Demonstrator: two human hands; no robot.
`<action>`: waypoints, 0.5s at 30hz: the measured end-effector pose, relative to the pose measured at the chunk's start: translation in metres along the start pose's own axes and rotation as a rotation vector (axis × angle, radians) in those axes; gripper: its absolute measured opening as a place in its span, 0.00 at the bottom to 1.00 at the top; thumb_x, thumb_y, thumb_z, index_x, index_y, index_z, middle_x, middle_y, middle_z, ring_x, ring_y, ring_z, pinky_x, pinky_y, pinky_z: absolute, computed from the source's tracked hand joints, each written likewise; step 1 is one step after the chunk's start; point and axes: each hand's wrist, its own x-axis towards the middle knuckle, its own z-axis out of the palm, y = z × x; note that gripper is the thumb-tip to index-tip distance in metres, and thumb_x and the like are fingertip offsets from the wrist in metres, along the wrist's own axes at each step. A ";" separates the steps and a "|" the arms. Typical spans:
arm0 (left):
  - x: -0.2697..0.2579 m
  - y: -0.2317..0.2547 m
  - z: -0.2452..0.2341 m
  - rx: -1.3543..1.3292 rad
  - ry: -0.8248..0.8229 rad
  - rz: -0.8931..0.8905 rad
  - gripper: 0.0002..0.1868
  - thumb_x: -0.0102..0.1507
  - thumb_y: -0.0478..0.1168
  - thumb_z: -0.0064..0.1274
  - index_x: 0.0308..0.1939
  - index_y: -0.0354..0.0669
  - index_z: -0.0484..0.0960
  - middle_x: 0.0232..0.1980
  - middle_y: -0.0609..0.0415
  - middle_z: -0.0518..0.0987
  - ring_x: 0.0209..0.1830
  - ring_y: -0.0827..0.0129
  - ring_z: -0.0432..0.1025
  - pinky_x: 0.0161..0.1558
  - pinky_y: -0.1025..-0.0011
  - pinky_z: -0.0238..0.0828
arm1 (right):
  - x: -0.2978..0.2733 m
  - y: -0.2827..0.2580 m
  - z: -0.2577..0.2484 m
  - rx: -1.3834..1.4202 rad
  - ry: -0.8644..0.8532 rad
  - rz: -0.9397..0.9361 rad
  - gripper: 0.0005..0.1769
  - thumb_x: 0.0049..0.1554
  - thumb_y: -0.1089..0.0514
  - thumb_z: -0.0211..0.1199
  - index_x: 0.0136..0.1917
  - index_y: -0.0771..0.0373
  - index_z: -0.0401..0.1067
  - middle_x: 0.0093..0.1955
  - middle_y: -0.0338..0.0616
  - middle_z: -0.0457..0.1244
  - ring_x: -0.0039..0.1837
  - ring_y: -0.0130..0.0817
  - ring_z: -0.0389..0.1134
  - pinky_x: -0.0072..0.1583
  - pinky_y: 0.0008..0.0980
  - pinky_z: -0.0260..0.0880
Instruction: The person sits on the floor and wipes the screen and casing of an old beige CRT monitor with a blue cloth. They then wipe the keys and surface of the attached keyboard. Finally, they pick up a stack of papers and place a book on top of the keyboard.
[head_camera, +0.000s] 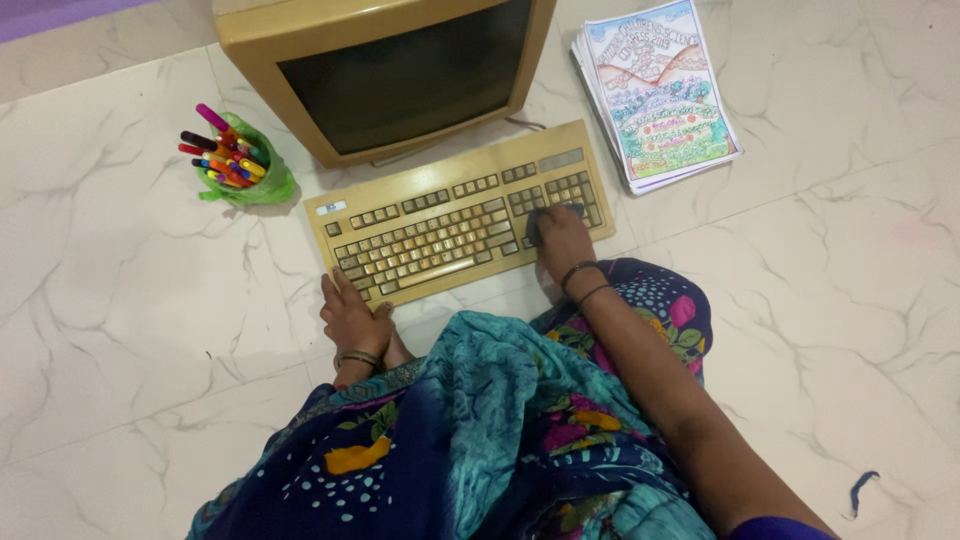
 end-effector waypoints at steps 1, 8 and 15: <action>0.000 0.000 0.001 0.004 0.000 0.000 0.60 0.56 0.44 0.66 0.81 0.39 0.40 0.84 0.39 0.38 0.72 0.39 0.51 0.66 0.45 0.57 | -0.001 -0.002 0.001 0.010 0.030 -0.054 0.15 0.48 0.65 0.61 0.51 0.66 0.74 0.57 0.55 0.64 0.60 0.55 0.65 0.62 0.47 0.67; 0.002 -0.003 0.003 0.011 -0.006 -0.002 0.61 0.55 0.44 0.67 0.81 0.40 0.40 0.83 0.39 0.38 0.72 0.39 0.50 0.66 0.45 0.56 | -0.019 -0.027 0.009 -0.041 -0.063 -0.191 0.14 0.54 0.63 0.60 0.54 0.61 0.76 0.58 0.49 0.63 0.60 0.52 0.65 0.60 0.47 0.67; 0.001 -0.007 0.005 -0.041 0.010 0.027 0.60 0.55 0.43 0.66 0.81 0.39 0.41 0.84 0.38 0.38 0.72 0.38 0.51 0.67 0.47 0.58 | -0.018 -0.013 -0.008 -0.007 -0.063 0.169 0.09 0.52 0.59 0.62 0.47 0.58 0.78 0.54 0.53 0.62 0.59 0.55 0.64 0.56 0.49 0.69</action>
